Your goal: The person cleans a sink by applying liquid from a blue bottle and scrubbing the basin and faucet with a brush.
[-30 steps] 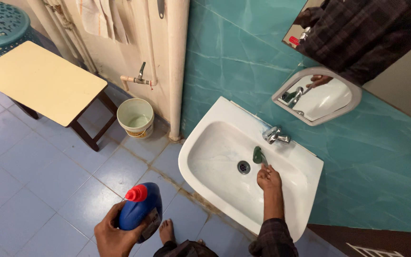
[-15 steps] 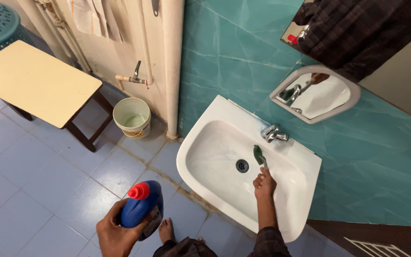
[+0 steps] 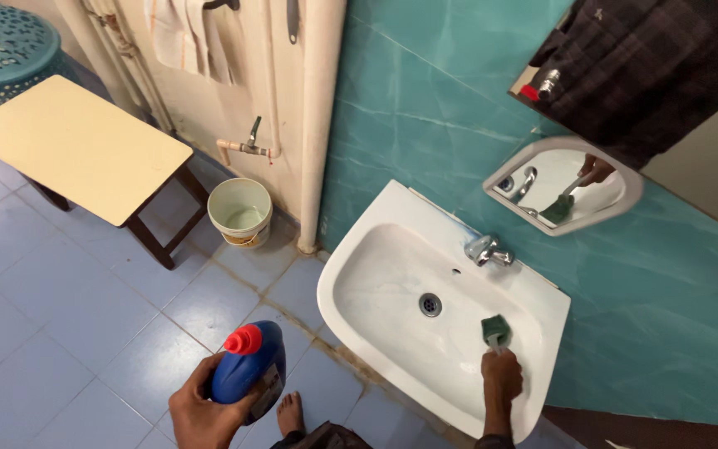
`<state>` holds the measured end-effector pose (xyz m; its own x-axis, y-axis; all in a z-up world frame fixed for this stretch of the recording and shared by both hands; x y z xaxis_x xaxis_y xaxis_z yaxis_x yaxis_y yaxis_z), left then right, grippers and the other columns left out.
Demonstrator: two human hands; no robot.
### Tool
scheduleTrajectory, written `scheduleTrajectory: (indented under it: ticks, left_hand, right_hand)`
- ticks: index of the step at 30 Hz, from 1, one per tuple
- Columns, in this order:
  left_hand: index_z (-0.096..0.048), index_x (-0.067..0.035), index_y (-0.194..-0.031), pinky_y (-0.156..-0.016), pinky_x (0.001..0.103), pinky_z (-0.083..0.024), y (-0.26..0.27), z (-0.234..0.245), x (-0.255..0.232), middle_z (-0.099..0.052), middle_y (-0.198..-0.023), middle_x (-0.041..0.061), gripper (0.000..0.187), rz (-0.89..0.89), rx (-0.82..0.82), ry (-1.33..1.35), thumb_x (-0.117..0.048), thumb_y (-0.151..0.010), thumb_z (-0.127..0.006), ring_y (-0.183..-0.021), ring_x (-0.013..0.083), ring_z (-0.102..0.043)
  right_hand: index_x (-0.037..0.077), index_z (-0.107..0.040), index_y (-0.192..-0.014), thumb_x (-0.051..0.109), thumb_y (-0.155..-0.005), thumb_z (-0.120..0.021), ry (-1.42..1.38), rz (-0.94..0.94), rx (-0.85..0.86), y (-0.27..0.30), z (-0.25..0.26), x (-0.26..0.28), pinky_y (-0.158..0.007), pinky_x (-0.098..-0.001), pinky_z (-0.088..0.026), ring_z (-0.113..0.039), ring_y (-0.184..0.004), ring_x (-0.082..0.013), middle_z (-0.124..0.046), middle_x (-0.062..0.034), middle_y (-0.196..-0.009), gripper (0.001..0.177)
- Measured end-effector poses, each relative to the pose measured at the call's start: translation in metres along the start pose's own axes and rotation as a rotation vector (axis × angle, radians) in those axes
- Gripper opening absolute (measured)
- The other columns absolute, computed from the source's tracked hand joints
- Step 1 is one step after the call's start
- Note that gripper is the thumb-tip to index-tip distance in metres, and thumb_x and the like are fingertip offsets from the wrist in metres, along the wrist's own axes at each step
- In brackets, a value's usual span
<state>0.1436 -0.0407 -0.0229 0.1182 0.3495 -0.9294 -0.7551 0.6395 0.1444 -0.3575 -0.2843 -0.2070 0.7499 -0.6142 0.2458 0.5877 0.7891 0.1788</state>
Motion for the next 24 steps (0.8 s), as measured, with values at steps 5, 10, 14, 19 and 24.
scheduleTrajectory:
  ticks: [5, 10, 14, 19, 24]
  left_hand:
    - [-0.074, 0.002, -0.112, -0.085, 0.036, -0.061, 0.000, 0.009, 0.001, -0.080, -0.094, 0.016, 0.062, -0.007, 0.012, 0.007, -0.008, -0.053, -0.092, -0.088, 0.0214, -0.078]
    - [-0.074, 0.002, -0.111, -0.085, 0.036, -0.061, -0.003, 0.023, 0.011, -0.080, -0.093, 0.016, 0.065, -0.005, -0.037, -0.030, -0.013, -0.051, -0.096, -0.088, 0.0221, -0.078]
    - [-0.074, 0.002, -0.111, -0.085, 0.035, -0.061, -0.010, 0.033, 0.015, -0.080, -0.093, 0.015, 0.065, -0.046, -0.077, -0.040, -0.014, -0.051, -0.096, -0.088, 0.0220, -0.079]
    - [-0.076, -0.002, -0.110, -0.084, 0.035, -0.062, -0.015, 0.045, 0.006, -0.081, -0.090, 0.014, 0.063, 0.024, -0.059, -0.081, -0.014, -0.051, -0.096, -0.086, 0.0212, -0.080]
    - [-0.076, -0.002, -0.108, -0.083, 0.035, -0.062, -0.017, 0.054, -0.005, -0.082, -0.088, 0.013, 0.060, 0.042, -0.032, -0.062, -0.016, -0.053, -0.096, -0.084, 0.0206, -0.080]
  right_hand:
    - [0.015, -0.072, -0.108, 0.031, -0.092, -0.064, -0.923, -0.160, 0.594, 0.005, -0.060, 0.082, -0.048, -0.0361, -0.031, -0.040, -0.056, -0.0175, -0.053, -0.0020, -0.072, 0.024]
    - [0.010, -0.071, -0.104, 0.030, -0.094, -0.060, -0.915, -0.193, 1.074, 0.025, -0.099, 0.159, -0.032, -0.0277, -0.017, -0.024, -0.036, -0.0072, -0.042, 0.0032, -0.055, 0.025]
    - [0.010, -0.079, -0.110, 0.034, -0.092, -0.062, -0.581, 0.023, 1.169, 0.029, -0.079, 0.139, -0.032, -0.0259, -0.018, -0.025, -0.034, -0.0074, -0.045, 0.0002, -0.055, 0.034]
    - [0.011, -0.080, -0.104, 0.036, -0.096, -0.070, -0.263, 0.347, 0.318, 0.047, -0.063, 0.110, -0.040, -0.0218, -0.020, -0.026, -0.044, -0.0024, -0.048, 0.0071, -0.065, 0.028]
    - [0.006, -0.080, -0.106, 0.032, -0.090, -0.072, -0.471, 0.153, 0.828, 0.051, -0.073, 0.126, -0.040, -0.0364, -0.024, -0.031, -0.045, -0.0168, -0.049, -0.0053, -0.062, 0.031]
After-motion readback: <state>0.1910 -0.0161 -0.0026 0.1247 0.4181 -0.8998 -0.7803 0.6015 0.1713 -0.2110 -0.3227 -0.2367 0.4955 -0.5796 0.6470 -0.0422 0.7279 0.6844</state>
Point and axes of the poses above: each hand's wrist, its own y-axis away from the middle knuckle, its own z-axis out of the back of the hand, x = y × z, the point moved 3 cm from there along -y, towards the middle knuckle
